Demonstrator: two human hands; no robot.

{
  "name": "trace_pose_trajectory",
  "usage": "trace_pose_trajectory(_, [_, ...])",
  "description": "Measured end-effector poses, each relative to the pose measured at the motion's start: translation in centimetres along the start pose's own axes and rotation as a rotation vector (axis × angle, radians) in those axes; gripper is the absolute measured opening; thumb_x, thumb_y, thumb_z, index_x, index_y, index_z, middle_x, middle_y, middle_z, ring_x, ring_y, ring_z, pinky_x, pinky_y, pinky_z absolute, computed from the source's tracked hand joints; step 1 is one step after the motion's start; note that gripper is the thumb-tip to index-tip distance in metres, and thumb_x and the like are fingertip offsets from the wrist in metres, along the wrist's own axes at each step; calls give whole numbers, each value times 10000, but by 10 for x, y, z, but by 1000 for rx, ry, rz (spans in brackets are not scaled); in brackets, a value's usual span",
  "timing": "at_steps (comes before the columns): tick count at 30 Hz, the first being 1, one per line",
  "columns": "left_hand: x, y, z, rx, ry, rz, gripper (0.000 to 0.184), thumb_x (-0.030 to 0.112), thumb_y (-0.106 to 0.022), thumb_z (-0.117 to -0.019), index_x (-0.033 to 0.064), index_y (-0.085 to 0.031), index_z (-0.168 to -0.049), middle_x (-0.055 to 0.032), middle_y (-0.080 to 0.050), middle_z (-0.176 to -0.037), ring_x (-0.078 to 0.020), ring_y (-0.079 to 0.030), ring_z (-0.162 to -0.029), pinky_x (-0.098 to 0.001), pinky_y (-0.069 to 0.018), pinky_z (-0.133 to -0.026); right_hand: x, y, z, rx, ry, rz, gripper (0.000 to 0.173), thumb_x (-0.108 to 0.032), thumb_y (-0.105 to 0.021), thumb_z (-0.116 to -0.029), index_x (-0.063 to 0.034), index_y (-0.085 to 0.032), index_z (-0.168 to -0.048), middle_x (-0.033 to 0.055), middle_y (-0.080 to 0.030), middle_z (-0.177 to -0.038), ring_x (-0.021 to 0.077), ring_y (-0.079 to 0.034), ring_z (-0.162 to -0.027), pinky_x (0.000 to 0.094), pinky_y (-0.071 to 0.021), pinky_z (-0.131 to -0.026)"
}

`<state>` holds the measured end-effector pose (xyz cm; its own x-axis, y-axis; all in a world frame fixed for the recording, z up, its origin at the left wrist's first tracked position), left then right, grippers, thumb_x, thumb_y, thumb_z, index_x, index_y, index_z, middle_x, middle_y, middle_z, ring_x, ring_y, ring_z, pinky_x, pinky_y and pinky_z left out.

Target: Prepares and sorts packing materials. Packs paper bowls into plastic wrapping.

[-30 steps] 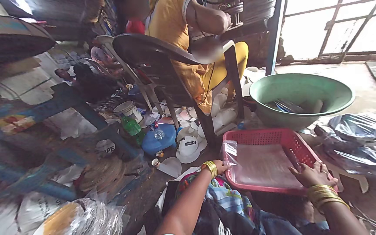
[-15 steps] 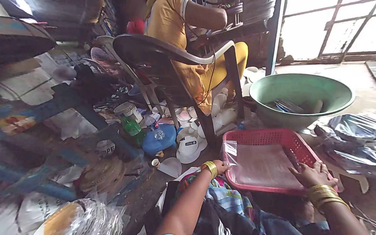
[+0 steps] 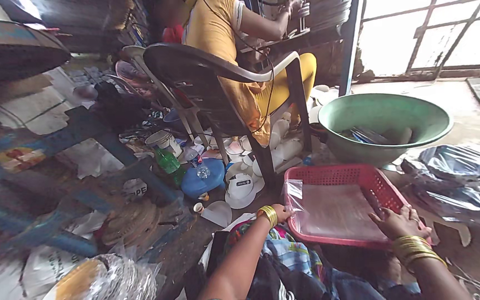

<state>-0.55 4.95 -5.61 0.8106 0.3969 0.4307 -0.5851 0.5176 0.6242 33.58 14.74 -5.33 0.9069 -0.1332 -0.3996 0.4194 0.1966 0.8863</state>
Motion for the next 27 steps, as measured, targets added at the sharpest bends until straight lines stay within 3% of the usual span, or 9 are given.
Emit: trace_pose_trajectory(27, [-1,0,-1,-4,0,-21,610,415,-372,-1119,-119,-572,-1336,-316,-618,-1322,-415,-595,-1271,-554,-395,-1129,-3,3,3,-11,7,2,635,-471,-673,-974,-62,-567,-1448,311,-134,-1673,491,-65,-1563,785,-76,-1149])
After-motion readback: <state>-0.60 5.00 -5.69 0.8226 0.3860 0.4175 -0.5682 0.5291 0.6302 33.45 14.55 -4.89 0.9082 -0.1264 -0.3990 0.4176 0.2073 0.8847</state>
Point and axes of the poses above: each hand's wrist, its own z-axis away from the middle knuckle, its own y-axis out of the back of the hand, x = y × z, the point moved 4 cm from there along -z, towards the middle knuckle
